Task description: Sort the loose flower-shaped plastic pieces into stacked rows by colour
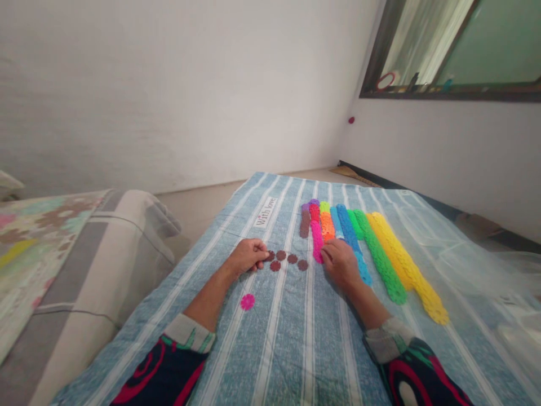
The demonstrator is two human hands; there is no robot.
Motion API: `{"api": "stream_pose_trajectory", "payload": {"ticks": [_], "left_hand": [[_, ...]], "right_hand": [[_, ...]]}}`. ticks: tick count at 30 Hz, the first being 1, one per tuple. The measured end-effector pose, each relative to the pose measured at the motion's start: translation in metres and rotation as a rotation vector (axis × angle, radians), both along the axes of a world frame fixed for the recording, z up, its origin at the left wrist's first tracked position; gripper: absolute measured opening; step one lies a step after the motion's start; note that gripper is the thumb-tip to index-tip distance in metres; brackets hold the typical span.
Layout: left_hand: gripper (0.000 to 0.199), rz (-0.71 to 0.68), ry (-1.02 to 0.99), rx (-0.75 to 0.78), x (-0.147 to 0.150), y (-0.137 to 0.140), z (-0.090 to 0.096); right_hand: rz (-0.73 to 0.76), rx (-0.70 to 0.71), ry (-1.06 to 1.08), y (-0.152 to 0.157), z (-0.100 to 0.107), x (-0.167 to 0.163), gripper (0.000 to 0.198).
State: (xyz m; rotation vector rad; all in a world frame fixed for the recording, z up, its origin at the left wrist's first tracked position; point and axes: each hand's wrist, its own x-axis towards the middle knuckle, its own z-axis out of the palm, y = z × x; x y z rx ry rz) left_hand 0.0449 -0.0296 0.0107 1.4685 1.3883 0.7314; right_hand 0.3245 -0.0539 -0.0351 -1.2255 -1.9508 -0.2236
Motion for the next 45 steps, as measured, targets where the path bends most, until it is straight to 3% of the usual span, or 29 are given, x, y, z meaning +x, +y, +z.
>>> {"api": "stream_pose_trajectory", "payload": {"ticks": [12, 19, 26, 38, 41, 45], "left_hand": [[0.011, -0.009, -0.013, 0.002, 0.0, -0.001, -0.002], [0.011, 0.003, -0.015, 0.002, 0.001, -0.002, -0.003], [0.014, 0.013, -0.035, 0.009, 0.002, -0.003, 0.001], [0.023, -0.001, -0.007, 0.01, 0.0, 0.001, 0.003], [0.025, 0.004, -0.006, 0.006, 0.0, 0.002, 0.003], [0.025, 0.007, 0.005, 0.002, 0.0, 0.001, 0.004]], "right_hand": [[0.192, 0.033, -0.033, -0.032, 0.015, -0.043, 0.024], [0.422, -0.155, -0.218, -0.065, 0.026, -0.108, 0.014], [0.38, -0.191, -0.375, -0.073, 0.025, -0.147, 0.038], [0.435, -0.261, -0.2, -0.065, 0.021, -0.14, 0.01], [0.433, -0.197, -0.109, -0.052, 0.021, -0.114, 0.012], [0.184, -0.111, -0.035, -0.028, 0.025, -0.055, 0.015]]}}
